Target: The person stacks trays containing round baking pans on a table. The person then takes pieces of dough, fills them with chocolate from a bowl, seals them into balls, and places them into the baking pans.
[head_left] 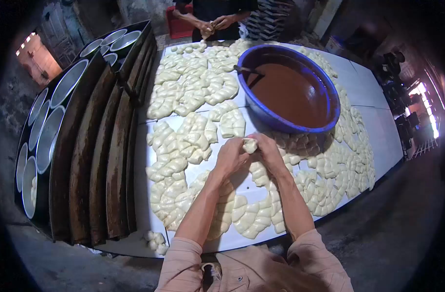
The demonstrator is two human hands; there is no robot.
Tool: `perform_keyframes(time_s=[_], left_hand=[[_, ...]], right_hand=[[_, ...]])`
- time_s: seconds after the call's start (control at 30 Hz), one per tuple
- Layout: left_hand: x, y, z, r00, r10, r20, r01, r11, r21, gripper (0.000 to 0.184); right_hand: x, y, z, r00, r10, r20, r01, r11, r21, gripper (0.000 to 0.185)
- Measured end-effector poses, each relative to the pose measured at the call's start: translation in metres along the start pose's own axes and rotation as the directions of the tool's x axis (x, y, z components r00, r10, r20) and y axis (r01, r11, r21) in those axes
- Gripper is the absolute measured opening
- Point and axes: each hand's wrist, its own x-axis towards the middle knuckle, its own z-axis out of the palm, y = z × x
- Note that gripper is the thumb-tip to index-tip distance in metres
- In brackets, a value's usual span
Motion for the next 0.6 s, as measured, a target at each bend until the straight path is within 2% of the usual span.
perform_keyframes(time_s=[0.03, 0.07, 0.1, 0.13, 0.17, 0.23, 0.27, 0.37, 0.4, 0.5, 0.53, 0.6], left_hand=[[0.003, -0.001, 0.002, 0.998, -0.049, 0.044, 0.05, 0.999, -0.015, 0.044], [0.002, -0.002, 0.0, 0.991, -0.097, 0.09, 0.1, 0.995, -0.027, 0.044], [0.001, -0.003, -0.002, 0.98, -0.143, 0.138, 0.149, 0.988, -0.032, 0.044], [-0.002, -0.004, -0.005, 0.98, -0.144, 0.134, 0.156, 0.984, -0.083, 0.044], [-0.004, 0.0, -0.007, 0.992, -0.083, 0.09, 0.09, 0.993, -0.071, 0.045], [-0.009, 0.006, -0.015, 0.999, 0.034, -0.005, -0.034, 0.999, -0.04, 0.046], [-0.006, 0.013, -0.017, 0.994, 0.104, -0.018, -0.104, 0.994, -0.012, 0.04], [-0.007, -0.003, -0.01, 0.993, 0.095, 0.062, -0.103, 0.984, 0.143, 0.028], [-0.008, 0.002, -0.013, 0.988, 0.058, 0.141, -0.085, 0.978, 0.19, 0.017], [-0.011, -0.009, 0.002, 0.977, 0.212, 0.007, -0.201, 0.913, 0.354, 0.012], [-0.012, -0.014, 0.005, 0.987, 0.148, 0.054, -0.157, 0.881, 0.447, 0.017], [-0.016, -0.019, 0.007, 0.986, 0.164, 0.006, -0.147, 0.867, 0.476, 0.024]], right_hand=[[0.002, 0.002, -0.003, 1.0, -0.009, -0.015, 0.006, 0.981, -0.195, 0.033], [0.002, 0.005, -0.007, 1.0, -0.013, 0.025, 0.019, 0.961, -0.275, 0.041], [0.003, 0.011, -0.011, 0.998, -0.057, 0.039, 0.067, 0.951, -0.301, 0.041], [0.003, 0.014, -0.014, 0.998, -0.042, 0.046, 0.053, 0.957, -0.286, 0.039], [0.002, 0.014, -0.014, 0.998, -0.026, 0.055, 0.039, 0.962, -0.27, 0.038], [-0.002, 0.011, -0.01, 0.995, 0.066, 0.072, -0.06, 0.995, -0.082, 0.033], [-0.004, 0.009, -0.007, 0.99, 0.111, 0.093, -0.112, 0.994, 0.011, 0.031], [-0.003, 0.016, -0.005, 0.998, 0.039, 0.044, -0.036, 0.998, -0.059, 0.026], [-0.004, 0.016, -0.005, 1.0, -0.016, 0.022, 0.019, 0.992, -0.128, 0.023], [-0.022, 0.0, -0.006, 0.999, -0.019, -0.05, 0.008, 0.98, -0.201, 0.022], [-0.029, -0.003, -0.01, 0.996, -0.066, -0.059, 0.065, 0.998, -0.017, 0.019], [-0.045, -0.023, -0.015, 0.985, -0.116, -0.124, 0.139, 0.971, 0.197, 0.019]])
